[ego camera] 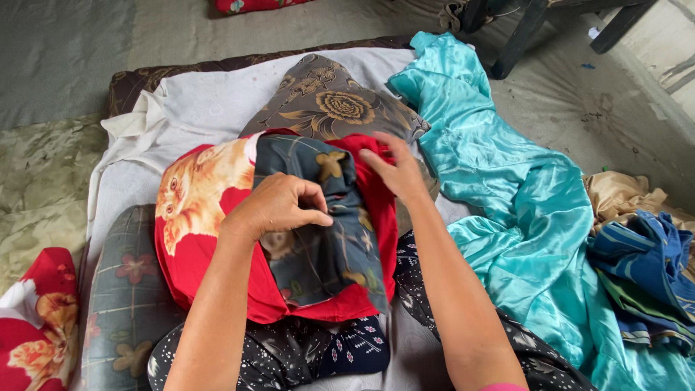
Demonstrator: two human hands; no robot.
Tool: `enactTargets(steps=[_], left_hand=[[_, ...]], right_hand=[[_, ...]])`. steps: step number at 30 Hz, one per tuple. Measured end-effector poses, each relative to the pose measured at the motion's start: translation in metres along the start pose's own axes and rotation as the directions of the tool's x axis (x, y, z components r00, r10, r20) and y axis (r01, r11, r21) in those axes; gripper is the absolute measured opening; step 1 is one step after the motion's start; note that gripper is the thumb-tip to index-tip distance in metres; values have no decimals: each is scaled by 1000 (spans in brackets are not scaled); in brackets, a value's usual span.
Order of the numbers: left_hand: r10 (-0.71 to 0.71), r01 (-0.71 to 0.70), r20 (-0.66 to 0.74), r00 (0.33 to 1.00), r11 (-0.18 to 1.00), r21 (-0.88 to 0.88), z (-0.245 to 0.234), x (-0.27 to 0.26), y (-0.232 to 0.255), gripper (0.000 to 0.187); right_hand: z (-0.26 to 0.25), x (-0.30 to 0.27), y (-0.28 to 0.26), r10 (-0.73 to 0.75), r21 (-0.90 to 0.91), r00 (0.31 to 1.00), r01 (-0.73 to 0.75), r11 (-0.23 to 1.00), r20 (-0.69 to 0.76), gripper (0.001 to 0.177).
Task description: The person sits on a mattress and puts a red pillowcase with a cat print onto a pillow, followed by a blue Chelsea FC pillowcase onto another pillow. The person smooths the fabric and adjusts the fit of the cases.
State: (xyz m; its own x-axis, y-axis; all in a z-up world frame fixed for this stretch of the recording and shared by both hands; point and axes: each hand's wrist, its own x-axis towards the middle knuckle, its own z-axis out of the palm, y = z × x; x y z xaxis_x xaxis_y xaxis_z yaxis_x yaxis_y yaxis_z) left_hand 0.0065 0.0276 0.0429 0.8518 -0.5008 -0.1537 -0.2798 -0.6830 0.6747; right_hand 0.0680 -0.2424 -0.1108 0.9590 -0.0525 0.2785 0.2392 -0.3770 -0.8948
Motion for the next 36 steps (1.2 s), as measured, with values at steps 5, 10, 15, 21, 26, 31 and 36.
enactTargets(steps=[5, 10, 15, 21, 26, 31, 36], left_hand=[[349, -178, -469, 811, 912, 371, 11, 27, -16, 47], [220, -20, -465, 858, 918, 397, 24, 52, -35, 23], [270, -276, -394, 878, 960, 44, 18, 45, -63, 13], [38, -294, -429, 903, 782, -550, 9, 24, -67, 8], [288, -381, -608, 740, 924, -27, -4, 30, -47, 16], [200, -26, -773, 603, 973, 231, -10, 14, -100, 30], [-50, 325, -831, 554, 932, 160, 10, -18, -157, 26]], right_hand=[[36, 1, 4, 216, 199, 924, -287, 937, 315, 37], [27, -3, 37, 200, 216, 936, -267, 939, 289, 25], [22, 5, 80, 134, -74, 990, -130, 989, 43, 19], [58, 12, 133, 74, -116, 997, -77, 990, -33, 26], [12, 22, 38, 390, 687, 898, -415, 597, 203, 42], [-18, 8, -81, -72, 209, 947, 5, 978, 312, 70], [49, -20, -109, -31, -525, 987, 112, 844, 160, 58]])
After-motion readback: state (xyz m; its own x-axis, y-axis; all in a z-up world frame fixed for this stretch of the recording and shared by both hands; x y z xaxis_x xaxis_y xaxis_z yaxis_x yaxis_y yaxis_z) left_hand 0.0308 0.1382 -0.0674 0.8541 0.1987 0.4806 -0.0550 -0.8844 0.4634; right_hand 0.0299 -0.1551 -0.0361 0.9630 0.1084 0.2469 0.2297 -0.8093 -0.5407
